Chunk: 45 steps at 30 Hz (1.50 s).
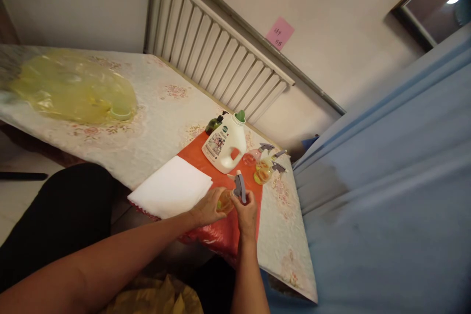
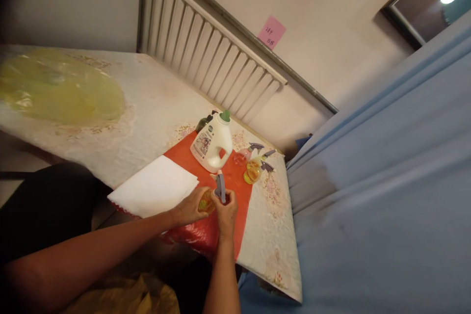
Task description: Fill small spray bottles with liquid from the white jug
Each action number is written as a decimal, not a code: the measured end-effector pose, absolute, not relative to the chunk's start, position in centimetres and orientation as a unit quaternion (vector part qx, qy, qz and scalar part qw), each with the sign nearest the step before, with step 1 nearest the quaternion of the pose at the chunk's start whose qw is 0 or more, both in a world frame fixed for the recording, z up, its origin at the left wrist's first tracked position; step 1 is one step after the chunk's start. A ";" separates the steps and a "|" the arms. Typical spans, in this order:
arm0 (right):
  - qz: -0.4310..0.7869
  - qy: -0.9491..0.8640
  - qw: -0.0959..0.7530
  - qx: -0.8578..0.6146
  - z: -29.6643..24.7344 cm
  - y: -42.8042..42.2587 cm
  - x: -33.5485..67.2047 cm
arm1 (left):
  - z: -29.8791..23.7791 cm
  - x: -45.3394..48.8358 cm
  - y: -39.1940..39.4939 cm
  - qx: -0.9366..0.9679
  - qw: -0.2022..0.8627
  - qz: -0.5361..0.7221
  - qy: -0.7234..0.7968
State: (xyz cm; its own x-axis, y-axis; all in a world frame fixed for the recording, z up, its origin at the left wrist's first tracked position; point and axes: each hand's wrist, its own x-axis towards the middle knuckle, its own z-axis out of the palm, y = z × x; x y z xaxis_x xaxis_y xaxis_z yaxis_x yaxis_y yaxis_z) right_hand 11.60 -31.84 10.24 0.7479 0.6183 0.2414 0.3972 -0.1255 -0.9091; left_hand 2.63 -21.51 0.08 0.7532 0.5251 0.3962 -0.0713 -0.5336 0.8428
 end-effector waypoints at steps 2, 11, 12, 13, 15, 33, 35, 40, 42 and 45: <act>0.087 -0.337 0.570 -0.745 10.2 -31.6 11.4 | -0.1 2.7 -21.5 0.811 0.466 0.327 0.138; 0.085 -0.383 0.551 -0.736 9.6 -31.5 11.9 | 0.0 2.8 -21.5 0.808 0.467 0.333 0.133; 0.081 -0.384 0.551 -0.737 9.7 -31.4 11.8 | 0.1 2.8 -21.5 0.807 0.468 0.335 0.130; 0.077 -0.382 0.552 -0.737 9.8 -31.4 11.7 | 0.3 2.7 -21.5 0.806 0.470 0.337 0.127; 0.060 -0.364 0.555 -0.745 10.1 -31.2 11.4 | 0.5 2.6 -21.6 0.806 0.470 0.340 0.122; 0.067 -0.434 0.525 -0.729 10.5 -32.2 11.1 | 0.9 2.4 -21.6 0.811 0.461 0.337 0.131; 0.093 -0.437 0.528 -0.722 10.6 -32.4 11.3 | 0.9 2.4 -21.6 0.813 0.460 0.332 0.130; 0.096 -0.395 0.538 -0.739 10.5 -32.0 11.3 | 0.4 2.6 -21.5 0.820 0.451 0.325 0.135; 0.071 -0.366 0.553 -0.745 10.2 -31.6 10.9 | 0.2 2.6 -21.5 0.821 0.448 0.329 0.134; 0.009 -0.319 0.579 -0.750 9.6 -30.8 10.1 | 0.0 2.7 -21.4 0.818 0.447 0.338 0.129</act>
State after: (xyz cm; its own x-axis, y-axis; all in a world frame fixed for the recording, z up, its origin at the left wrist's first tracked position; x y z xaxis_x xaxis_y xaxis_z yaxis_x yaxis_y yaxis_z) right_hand 10.06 -30.78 9.59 0.7957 0.4895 0.3568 0.4686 -0.1243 -0.8746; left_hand 2.70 -21.44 -0.02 0.7380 0.5130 0.4384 -0.0914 -0.5678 0.8181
